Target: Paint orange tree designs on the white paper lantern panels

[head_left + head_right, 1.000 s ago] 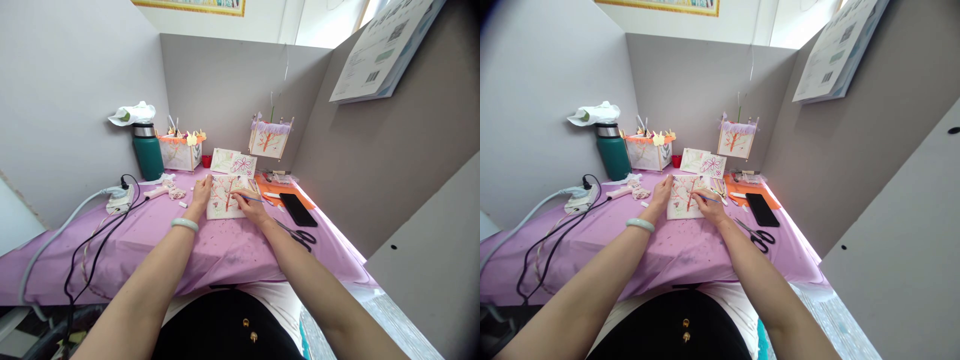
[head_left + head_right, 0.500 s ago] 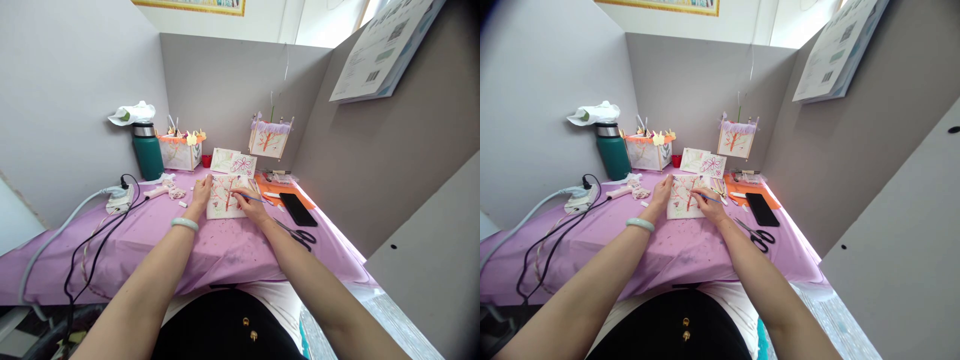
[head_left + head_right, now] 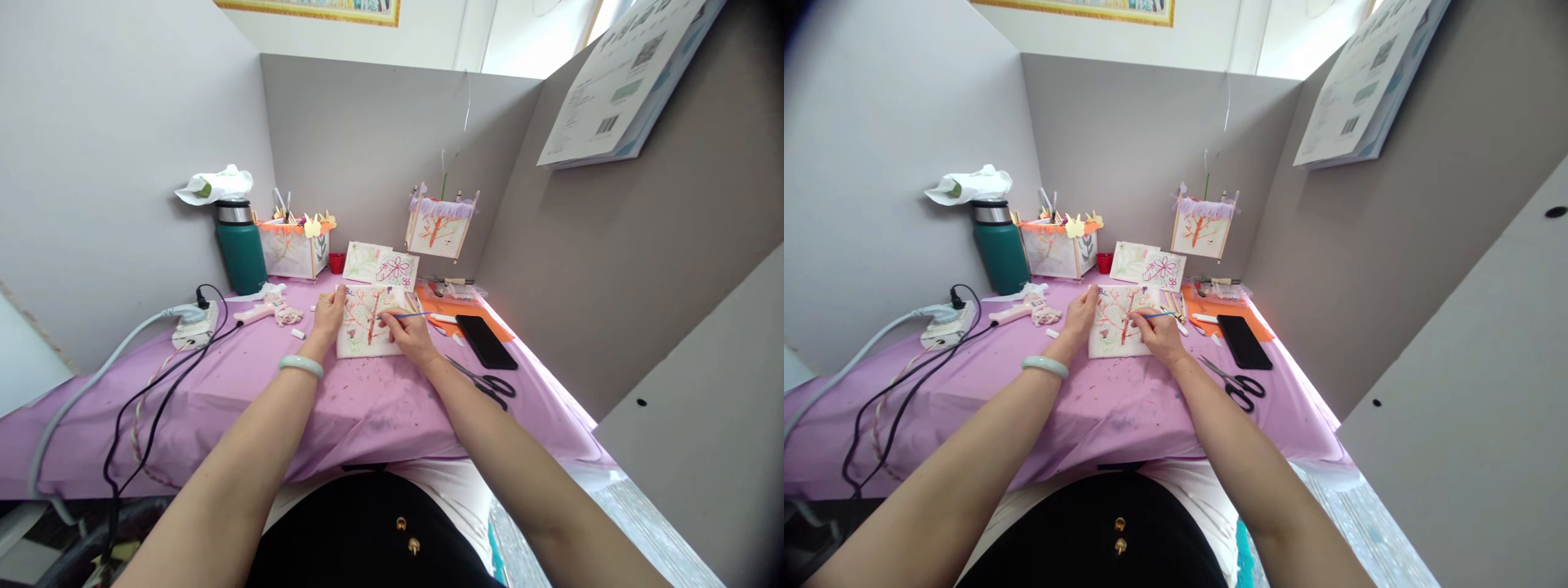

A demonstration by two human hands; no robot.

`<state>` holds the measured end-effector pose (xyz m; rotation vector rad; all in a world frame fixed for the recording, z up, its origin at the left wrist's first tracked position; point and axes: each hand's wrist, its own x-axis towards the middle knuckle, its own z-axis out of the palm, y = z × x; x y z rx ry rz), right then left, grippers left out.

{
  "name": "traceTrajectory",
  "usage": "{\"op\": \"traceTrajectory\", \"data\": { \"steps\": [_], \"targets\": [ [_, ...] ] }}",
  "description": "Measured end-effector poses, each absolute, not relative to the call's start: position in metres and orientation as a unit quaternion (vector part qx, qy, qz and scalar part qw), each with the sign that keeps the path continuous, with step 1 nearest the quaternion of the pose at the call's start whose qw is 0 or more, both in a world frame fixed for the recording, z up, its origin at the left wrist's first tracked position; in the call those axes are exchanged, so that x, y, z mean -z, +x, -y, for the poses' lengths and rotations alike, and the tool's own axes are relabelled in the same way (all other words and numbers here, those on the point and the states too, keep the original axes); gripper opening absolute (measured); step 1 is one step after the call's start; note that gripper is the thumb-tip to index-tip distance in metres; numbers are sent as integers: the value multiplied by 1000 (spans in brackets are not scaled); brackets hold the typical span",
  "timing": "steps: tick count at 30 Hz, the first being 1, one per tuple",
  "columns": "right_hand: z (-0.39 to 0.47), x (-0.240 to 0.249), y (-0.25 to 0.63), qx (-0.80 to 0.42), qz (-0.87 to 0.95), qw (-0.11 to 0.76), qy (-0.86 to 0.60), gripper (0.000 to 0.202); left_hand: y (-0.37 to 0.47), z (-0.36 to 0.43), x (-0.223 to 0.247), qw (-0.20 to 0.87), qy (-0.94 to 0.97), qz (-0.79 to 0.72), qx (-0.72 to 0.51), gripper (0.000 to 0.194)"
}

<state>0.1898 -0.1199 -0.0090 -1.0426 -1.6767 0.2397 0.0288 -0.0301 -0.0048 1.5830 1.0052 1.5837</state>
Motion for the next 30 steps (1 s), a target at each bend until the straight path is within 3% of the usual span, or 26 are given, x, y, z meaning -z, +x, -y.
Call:
{"op": "traceTrajectory", "data": {
  "steps": [4, 14, 23, 30],
  "targets": [
    [119, 9, 188, -95, 706, 563, -419, 29, 29, 30, 5, 328, 614, -386, -606, 42],
    [122, 9, 190, -115, 726, 496, -462, 37, 29, 28, 7, 346, 605, -385, -605, 42],
    [118, 9, 190, -82, 686, 574, -440, 32, 28, 29, 6, 352, 600, -380, -609, 41],
    [118, 9, 192, -81, 696, 545, -461, 33, 29, 30, 5, 349, 598, -381, -613, 40]
  ]
}}
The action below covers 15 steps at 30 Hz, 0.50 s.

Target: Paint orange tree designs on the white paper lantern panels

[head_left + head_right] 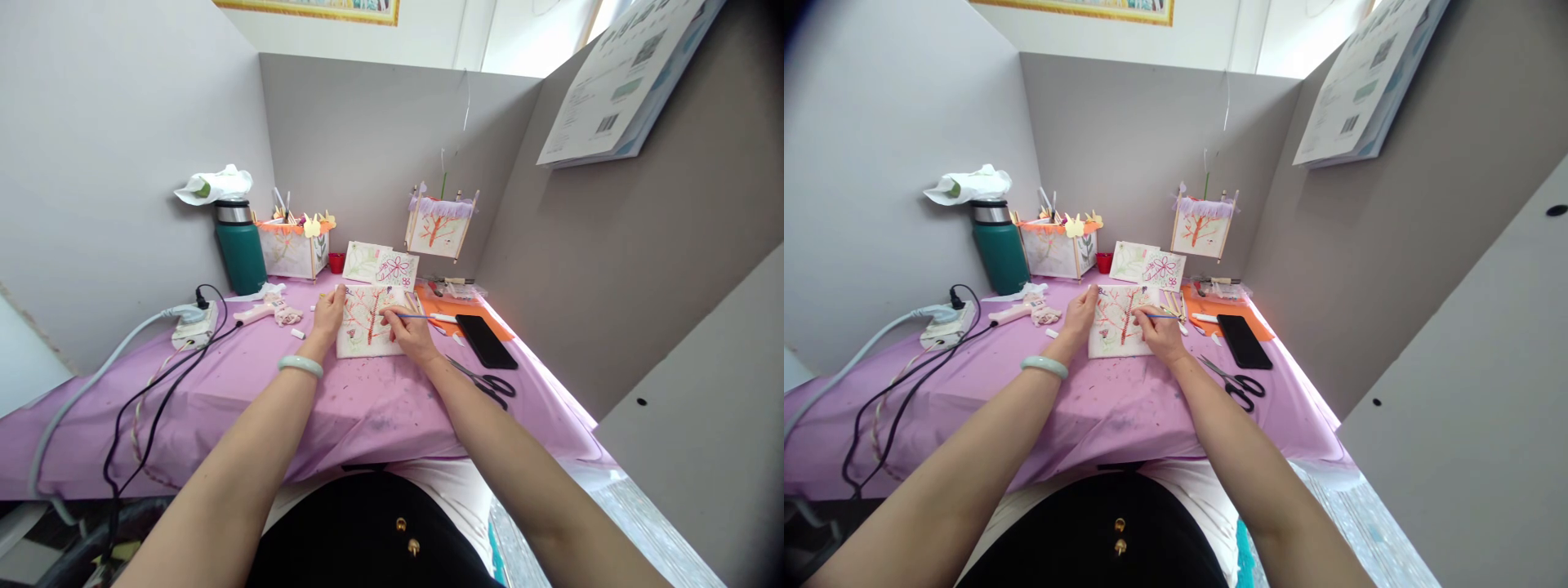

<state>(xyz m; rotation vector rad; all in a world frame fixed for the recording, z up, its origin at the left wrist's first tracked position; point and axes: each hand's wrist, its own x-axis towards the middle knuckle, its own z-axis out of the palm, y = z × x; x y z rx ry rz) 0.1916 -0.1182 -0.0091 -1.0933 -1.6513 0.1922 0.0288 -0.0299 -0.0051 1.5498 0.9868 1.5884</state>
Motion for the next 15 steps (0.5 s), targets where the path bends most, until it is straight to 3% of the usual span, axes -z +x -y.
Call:
{"op": "traceTrajectory", "data": {
  "steps": [4, 15],
  "targets": [
    [120, 8, 192, -84, 705, 524, -470, 36, 29, 29, 6, 345, 604, -385, -607, 41],
    [115, 9, 196, -36, 673, 568, -472, 30, 28, 31, 5, 335, 614, -384, -603, 42]
  ]
}}
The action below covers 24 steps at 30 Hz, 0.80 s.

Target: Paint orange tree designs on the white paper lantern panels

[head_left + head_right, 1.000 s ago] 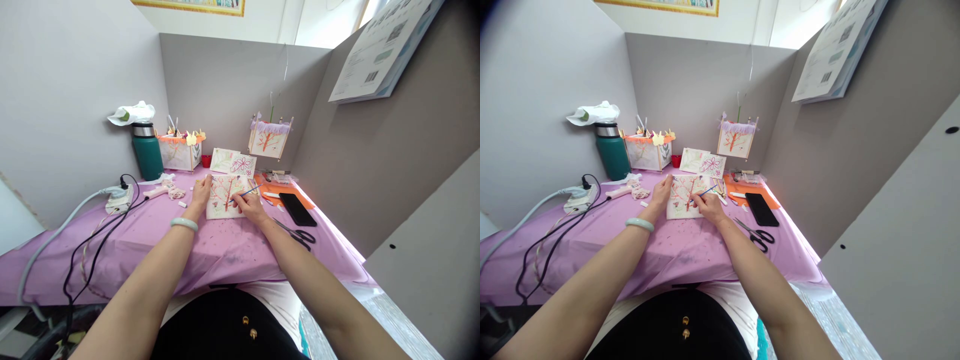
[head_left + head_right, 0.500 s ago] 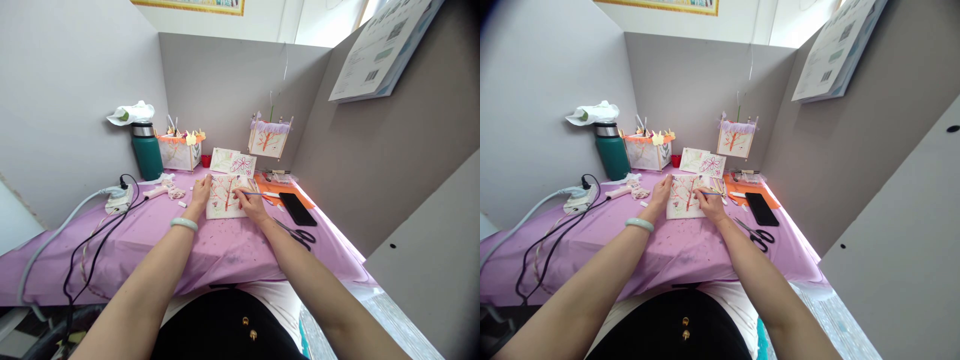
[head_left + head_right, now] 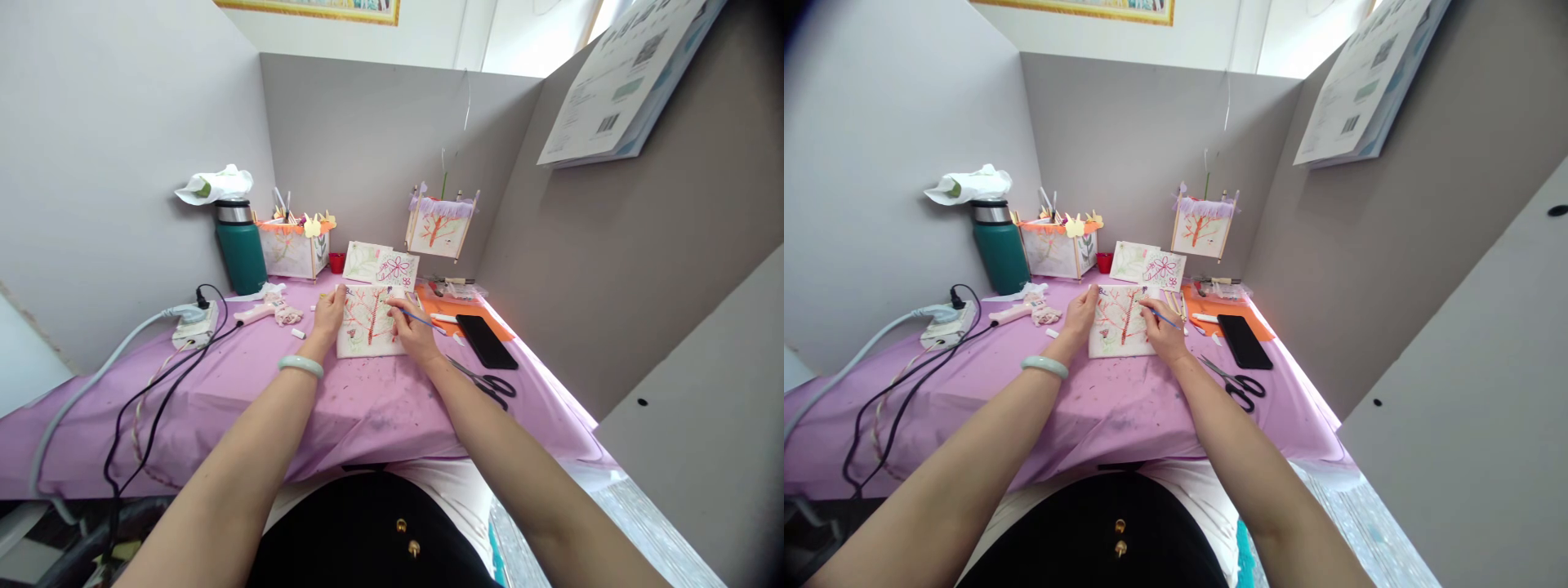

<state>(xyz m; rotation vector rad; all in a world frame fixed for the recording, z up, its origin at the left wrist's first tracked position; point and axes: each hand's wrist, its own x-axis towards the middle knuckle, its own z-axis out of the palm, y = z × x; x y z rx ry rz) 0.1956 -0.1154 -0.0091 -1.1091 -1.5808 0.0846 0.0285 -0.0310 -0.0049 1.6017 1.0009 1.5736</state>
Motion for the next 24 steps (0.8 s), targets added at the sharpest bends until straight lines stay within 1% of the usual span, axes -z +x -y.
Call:
{"op": "traceTrajectory", "data": {
  "steps": [8, 16, 19, 24],
  "targets": [
    [118, 8, 193, -55, 700, 526, -479, 32, 29, 29, 6, 349, 601, -382, -609, 42],
    [118, 11, 191, -54, 711, 519, -472, 28, 30, 29, 7, 380, 598, -371, -600, 40],
    [118, 11, 190, -53, 716, 515, -469, 28, 31, 32, 7, 419, 593, -342, -596, 39],
    [119, 10, 191, -46, 720, 511, -468, 28, 32, 43, 2, 538, 569, -317, -535, 44]
  ]
}}
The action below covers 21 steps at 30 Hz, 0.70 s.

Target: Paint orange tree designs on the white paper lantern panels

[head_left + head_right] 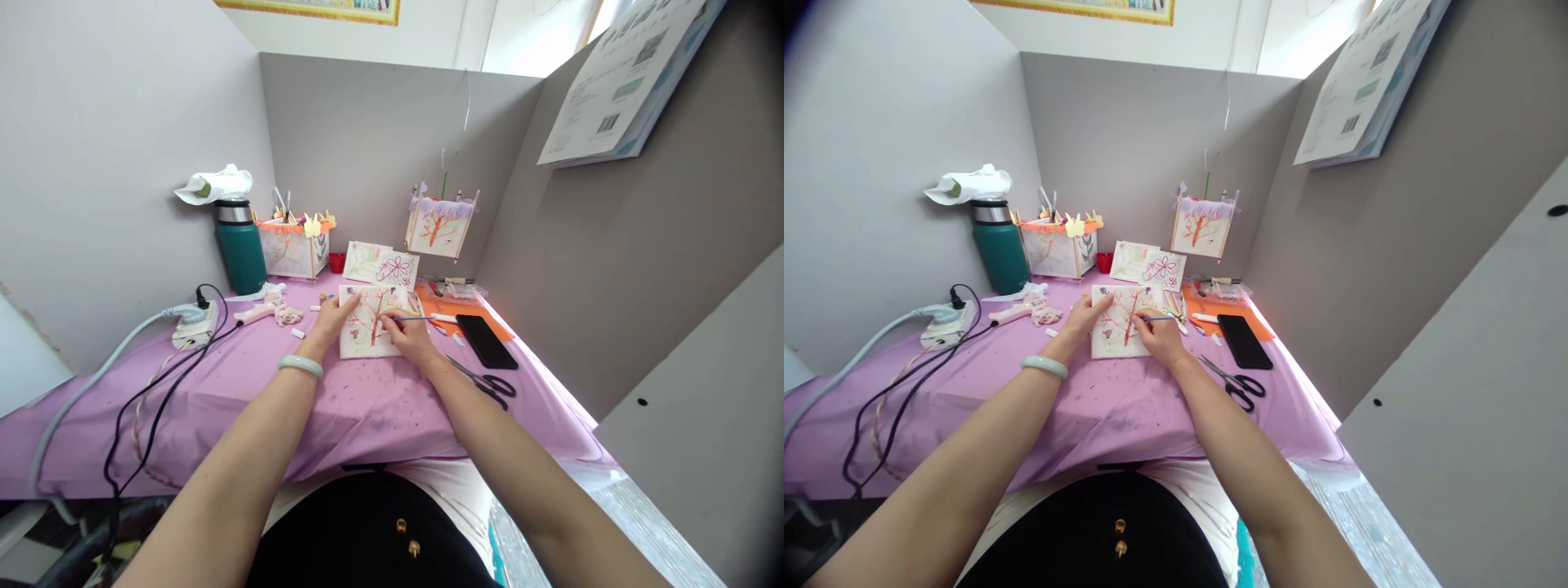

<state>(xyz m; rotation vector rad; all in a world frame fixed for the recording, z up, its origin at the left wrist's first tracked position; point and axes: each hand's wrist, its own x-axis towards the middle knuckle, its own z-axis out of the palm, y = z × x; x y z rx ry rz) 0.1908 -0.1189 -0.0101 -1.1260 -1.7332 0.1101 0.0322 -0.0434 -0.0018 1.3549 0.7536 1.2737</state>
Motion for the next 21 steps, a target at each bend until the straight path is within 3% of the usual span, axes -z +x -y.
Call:
{"op": "traceTrajectory", "data": {
  "steps": [6, 21],
  "targets": [
    [117, 11, 193, -14, 727, 498, -473, 27, 32, 51, 3, 606, 601, -274, -443, 47],
    [119, 7, 194, -14, 700, 537, -471, 30, 31, 50, 3, 589, 605, -262, -467, 42]
  ]
}}
